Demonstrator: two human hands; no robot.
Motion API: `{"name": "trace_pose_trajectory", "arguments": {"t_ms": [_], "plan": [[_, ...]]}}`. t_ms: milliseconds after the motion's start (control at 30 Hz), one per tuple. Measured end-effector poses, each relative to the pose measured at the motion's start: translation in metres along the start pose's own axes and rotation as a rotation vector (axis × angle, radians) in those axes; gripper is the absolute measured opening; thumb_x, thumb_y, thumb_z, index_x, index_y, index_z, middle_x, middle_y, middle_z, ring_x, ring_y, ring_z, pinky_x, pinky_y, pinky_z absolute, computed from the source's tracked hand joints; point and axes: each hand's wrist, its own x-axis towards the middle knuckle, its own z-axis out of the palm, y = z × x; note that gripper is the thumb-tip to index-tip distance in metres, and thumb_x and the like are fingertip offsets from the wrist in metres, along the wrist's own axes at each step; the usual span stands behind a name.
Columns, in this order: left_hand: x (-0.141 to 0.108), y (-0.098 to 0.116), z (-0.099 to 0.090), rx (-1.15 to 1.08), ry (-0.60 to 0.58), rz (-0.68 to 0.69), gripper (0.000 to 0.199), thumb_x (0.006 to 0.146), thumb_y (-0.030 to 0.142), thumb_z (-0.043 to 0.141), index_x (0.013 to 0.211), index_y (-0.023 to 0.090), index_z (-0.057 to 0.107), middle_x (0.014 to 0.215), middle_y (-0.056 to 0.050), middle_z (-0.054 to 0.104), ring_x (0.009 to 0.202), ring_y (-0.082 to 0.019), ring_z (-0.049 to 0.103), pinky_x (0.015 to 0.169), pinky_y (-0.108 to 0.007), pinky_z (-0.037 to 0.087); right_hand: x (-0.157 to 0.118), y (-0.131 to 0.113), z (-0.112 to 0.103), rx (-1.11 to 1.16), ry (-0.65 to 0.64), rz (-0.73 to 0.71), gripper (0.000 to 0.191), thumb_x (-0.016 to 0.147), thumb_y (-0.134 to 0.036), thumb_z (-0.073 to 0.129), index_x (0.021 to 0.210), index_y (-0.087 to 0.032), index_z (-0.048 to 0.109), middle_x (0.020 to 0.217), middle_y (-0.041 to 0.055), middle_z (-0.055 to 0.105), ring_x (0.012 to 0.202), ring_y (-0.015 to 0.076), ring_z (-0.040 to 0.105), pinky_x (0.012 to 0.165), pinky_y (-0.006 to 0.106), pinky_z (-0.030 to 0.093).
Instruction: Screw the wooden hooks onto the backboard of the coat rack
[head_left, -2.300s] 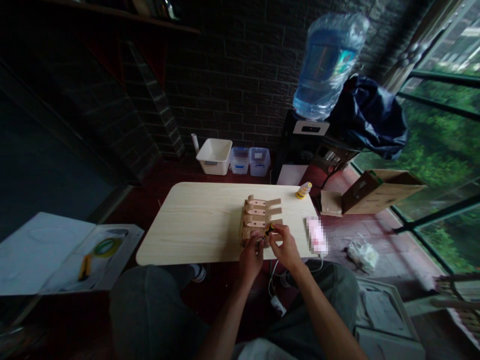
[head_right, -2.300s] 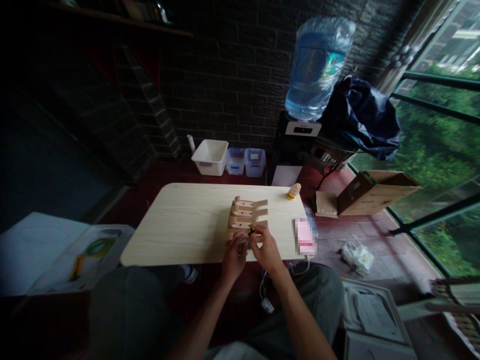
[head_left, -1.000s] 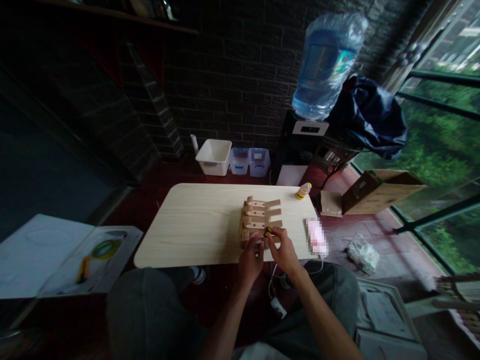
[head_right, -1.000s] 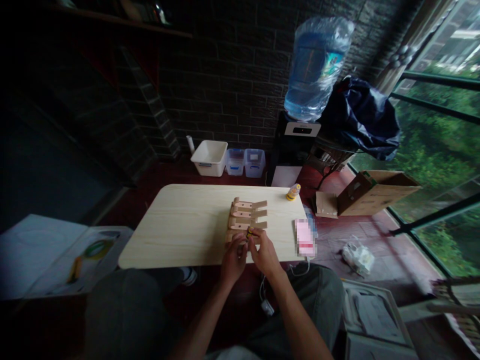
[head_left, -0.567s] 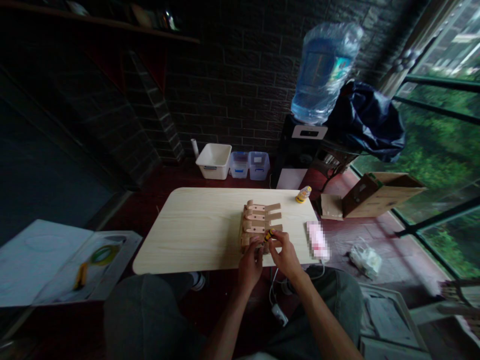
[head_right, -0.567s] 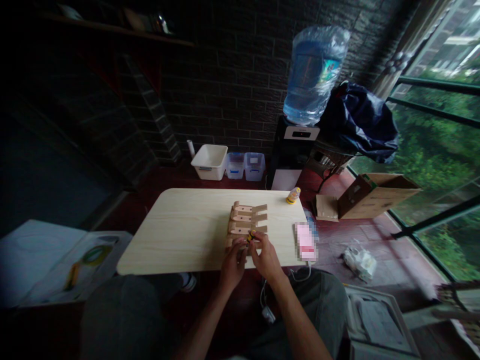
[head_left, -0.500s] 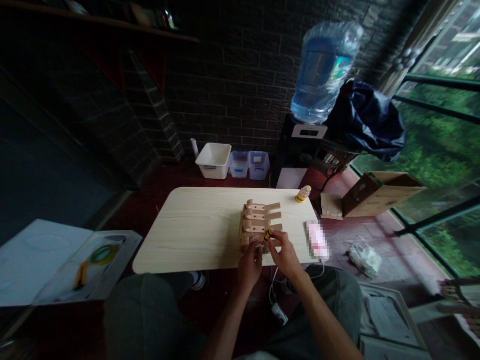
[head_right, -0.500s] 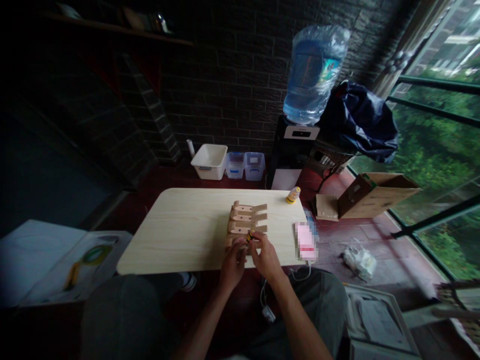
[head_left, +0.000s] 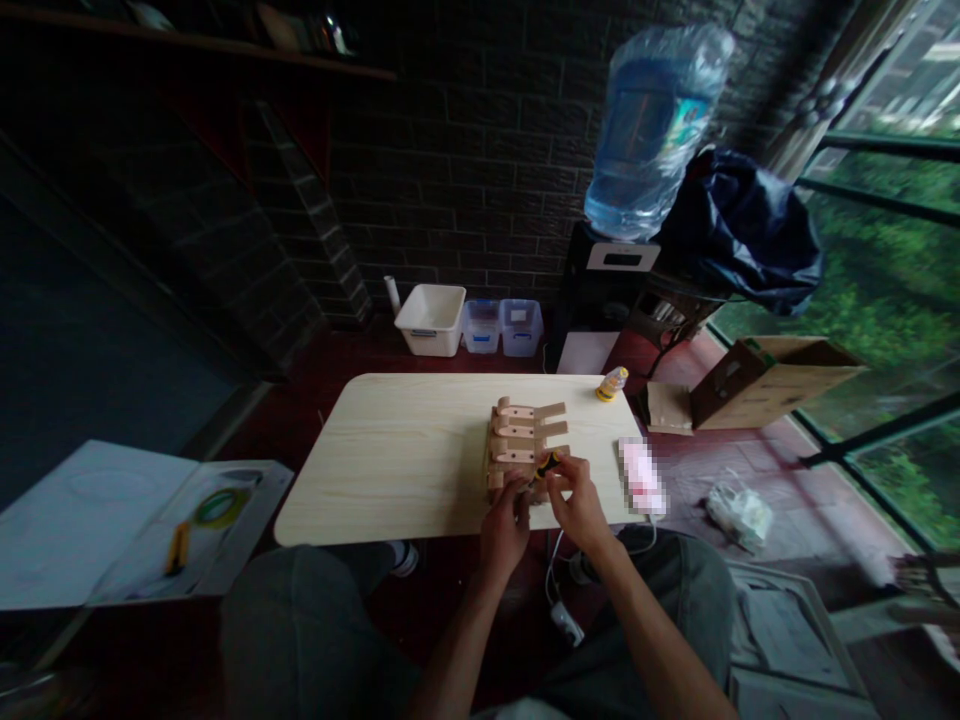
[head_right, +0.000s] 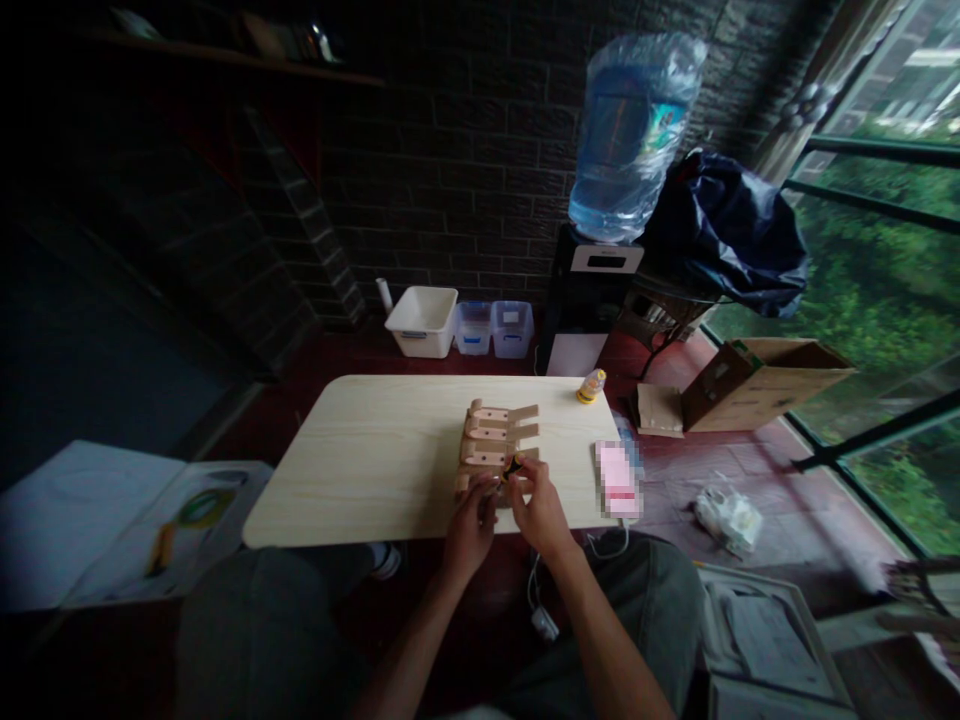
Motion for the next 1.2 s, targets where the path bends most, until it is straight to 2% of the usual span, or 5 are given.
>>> {"name": "trace_pose_trajectory", "arguments": {"t_ms": [167, 367, 700, 933, 1200], "plan": [[0.000, -0.002, 0.002, -0.006, -0.020, -0.019, 0.029, 0.099, 0.028, 0.046, 0.125, 0.028, 0.060, 0.140, -0.008, 0.059, 0.127, -0.023, 0.059, 0.100, -0.043, 0.057, -0.001, -0.002, 0.002, -0.012, 0.001, -0.038, 0.028, 0.099, -0.033, 0.055, 0.126, -0.025, 0.052, 0.112, 0.0111, 0.066, 0.106, 0.0248, 0.069, 0.090, 0.046, 0.061], [0.000, 0.000, 0.002, 0.020, 0.010, -0.014, 0.029, 0.098, 0.028, 0.047, 0.124, 0.027, 0.061, 0.139, -0.007, 0.060, 0.128, -0.023, 0.058, 0.103, -0.043, 0.055, -0.004, 0.004, 0.002, -0.041, 0.113, -0.037, 0.034, 0.097, -0.033, 0.059, 0.128, -0.024, 0.048, 0.112, 0.0118, 0.061, 0.106, 0.0254, 0.067, 0.089, 0.046, 0.061], [0.000, -0.002, 0.002, 0.018, -0.005, 0.005, 0.029, 0.100, 0.029, 0.046, 0.125, 0.028, 0.059, 0.139, -0.007, 0.060, 0.127, -0.021, 0.058, 0.100, -0.039, 0.056, 0.002, -0.002, 0.000, -0.015, -0.078, -0.044, 0.034, 0.101, -0.030, 0.052, 0.133, -0.025, 0.044, 0.119, 0.0132, 0.065, 0.111, 0.0251, 0.068, 0.092, 0.047, 0.060], [-0.003, -0.003, 0.005, 0.007, 0.004, -0.020, 0.031, 0.100, 0.029, 0.046, 0.128, 0.027, 0.058, 0.141, -0.007, 0.058, 0.130, -0.022, 0.057, 0.105, -0.041, 0.052, 0.002, 0.007, 0.001, 0.014, -0.037, -0.010, 0.033, 0.099, -0.035, 0.057, 0.129, -0.023, 0.048, 0.114, 0.0126, 0.064, 0.106, 0.0250, 0.069, 0.087, 0.045, 0.063], [0.000, -0.003, 0.004, 0.020, -0.016, -0.018, 0.030, 0.101, 0.031, 0.043, 0.127, 0.027, 0.059, 0.140, -0.007, 0.059, 0.130, -0.021, 0.057, 0.107, -0.041, 0.051, 0.012, -0.012, -0.004, 0.026, -0.123, -0.074, 0.030, 0.099, -0.028, 0.055, 0.129, -0.023, 0.050, 0.121, 0.0131, 0.065, 0.113, 0.0247, 0.067, 0.095, 0.044, 0.059]]}}
